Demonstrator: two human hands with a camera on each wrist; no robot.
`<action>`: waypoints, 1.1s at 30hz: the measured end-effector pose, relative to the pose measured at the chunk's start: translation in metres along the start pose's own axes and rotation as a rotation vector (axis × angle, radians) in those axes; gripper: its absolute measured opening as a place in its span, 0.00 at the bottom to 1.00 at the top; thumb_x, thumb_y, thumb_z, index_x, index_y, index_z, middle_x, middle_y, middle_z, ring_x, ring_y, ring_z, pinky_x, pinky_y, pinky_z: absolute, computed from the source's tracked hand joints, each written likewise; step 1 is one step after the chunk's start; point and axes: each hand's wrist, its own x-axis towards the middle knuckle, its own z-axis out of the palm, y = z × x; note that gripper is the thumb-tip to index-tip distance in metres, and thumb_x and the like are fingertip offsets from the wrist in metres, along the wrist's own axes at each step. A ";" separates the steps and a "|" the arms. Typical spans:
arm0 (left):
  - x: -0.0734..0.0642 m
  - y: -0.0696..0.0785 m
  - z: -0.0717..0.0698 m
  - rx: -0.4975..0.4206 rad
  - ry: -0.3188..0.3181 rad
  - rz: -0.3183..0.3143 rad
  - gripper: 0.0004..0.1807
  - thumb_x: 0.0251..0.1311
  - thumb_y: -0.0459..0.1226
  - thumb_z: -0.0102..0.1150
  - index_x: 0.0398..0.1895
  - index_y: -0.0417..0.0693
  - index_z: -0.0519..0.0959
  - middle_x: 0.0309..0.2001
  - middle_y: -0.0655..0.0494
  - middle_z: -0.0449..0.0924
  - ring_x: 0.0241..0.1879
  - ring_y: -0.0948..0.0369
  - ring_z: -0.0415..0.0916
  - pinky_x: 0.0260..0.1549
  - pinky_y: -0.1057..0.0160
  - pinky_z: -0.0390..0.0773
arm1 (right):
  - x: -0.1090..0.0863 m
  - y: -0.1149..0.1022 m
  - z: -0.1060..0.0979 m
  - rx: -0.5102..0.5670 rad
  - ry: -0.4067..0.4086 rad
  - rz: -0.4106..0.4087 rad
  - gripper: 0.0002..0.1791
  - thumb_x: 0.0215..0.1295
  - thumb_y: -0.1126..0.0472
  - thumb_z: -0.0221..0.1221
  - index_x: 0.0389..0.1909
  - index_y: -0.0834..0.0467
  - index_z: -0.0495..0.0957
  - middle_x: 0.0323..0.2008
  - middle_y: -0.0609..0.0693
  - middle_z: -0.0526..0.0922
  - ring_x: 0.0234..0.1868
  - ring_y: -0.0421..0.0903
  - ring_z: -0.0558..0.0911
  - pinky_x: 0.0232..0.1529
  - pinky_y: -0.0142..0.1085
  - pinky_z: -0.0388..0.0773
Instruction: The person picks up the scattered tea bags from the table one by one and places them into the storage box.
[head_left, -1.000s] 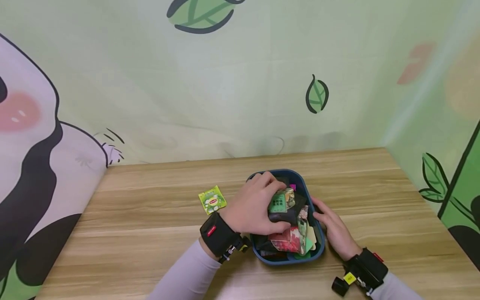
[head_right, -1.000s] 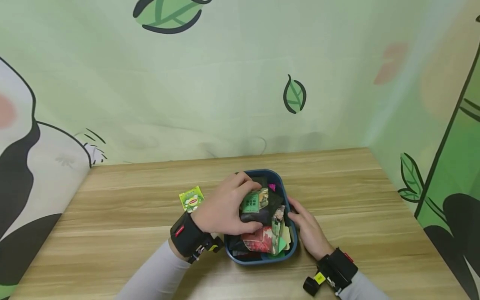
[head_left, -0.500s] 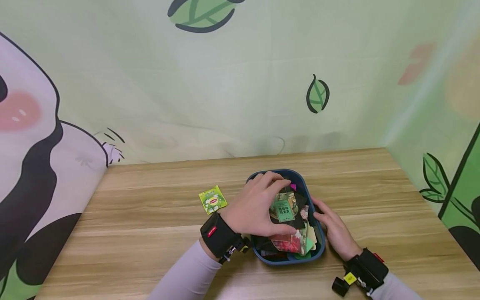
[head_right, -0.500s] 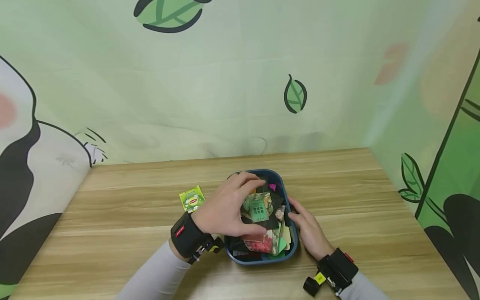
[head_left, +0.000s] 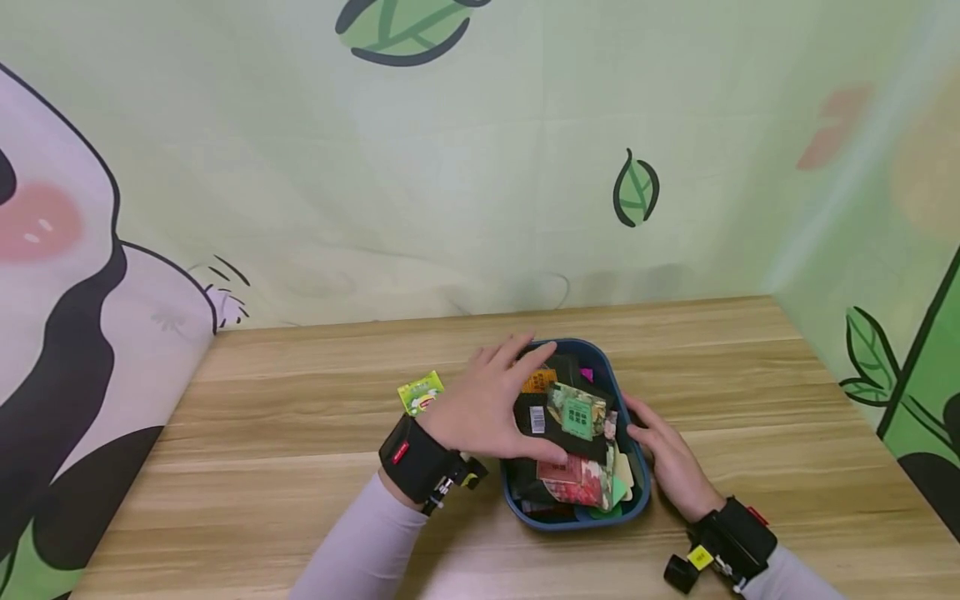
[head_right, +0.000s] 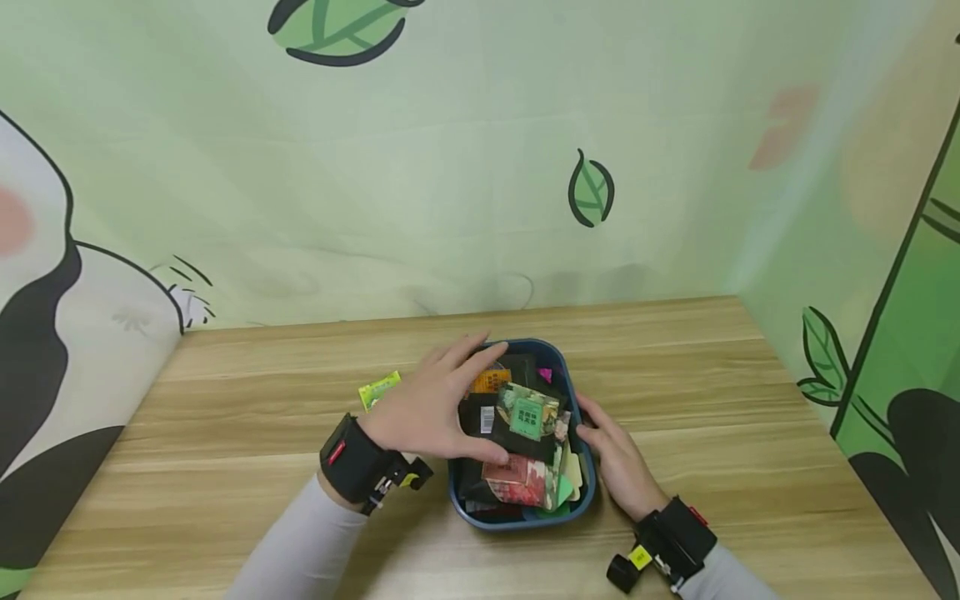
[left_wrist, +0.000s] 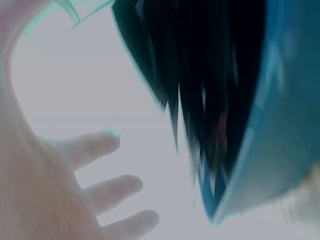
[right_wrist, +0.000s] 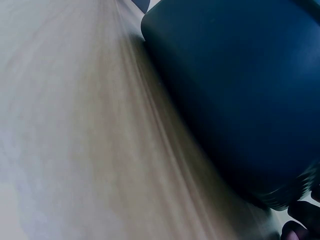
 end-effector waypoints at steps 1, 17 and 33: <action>-0.001 -0.005 -0.003 0.011 0.006 -0.023 0.69 0.32 0.84 0.48 0.82 0.65 0.49 0.80 0.53 0.47 0.75 0.44 0.51 0.69 0.38 0.49 | 0.000 0.000 0.000 -0.005 0.003 -0.002 0.33 0.79 0.50 0.37 0.79 0.62 0.51 0.76 0.61 0.55 0.75 0.56 0.54 0.62 0.23 0.59; -0.033 -0.099 -0.010 0.059 -0.171 -0.437 0.66 0.31 0.69 0.71 0.78 0.56 0.60 0.74 0.45 0.60 0.69 0.41 0.61 0.61 0.40 0.65 | 0.000 -0.001 0.000 -0.031 0.009 0.005 0.34 0.79 0.49 0.38 0.79 0.61 0.51 0.77 0.60 0.55 0.76 0.56 0.52 0.61 0.20 0.55; -0.033 -0.111 0.002 0.083 -0.181 -0.474 0.40 0.29 0.51 0.78 0.55 0.55 0.78 0.50 0.52 0.73 0.43 0.54 0.71 0.37 0.56 0.74 | 0.000 0.000 0.001 -0.021 0.011 -0.006 0.34 0.79 0.50 0.37 0.79 0.62 0.51 0.76 0.61 0.56 0.75 0.56 0.53 0.61 0.21 0.57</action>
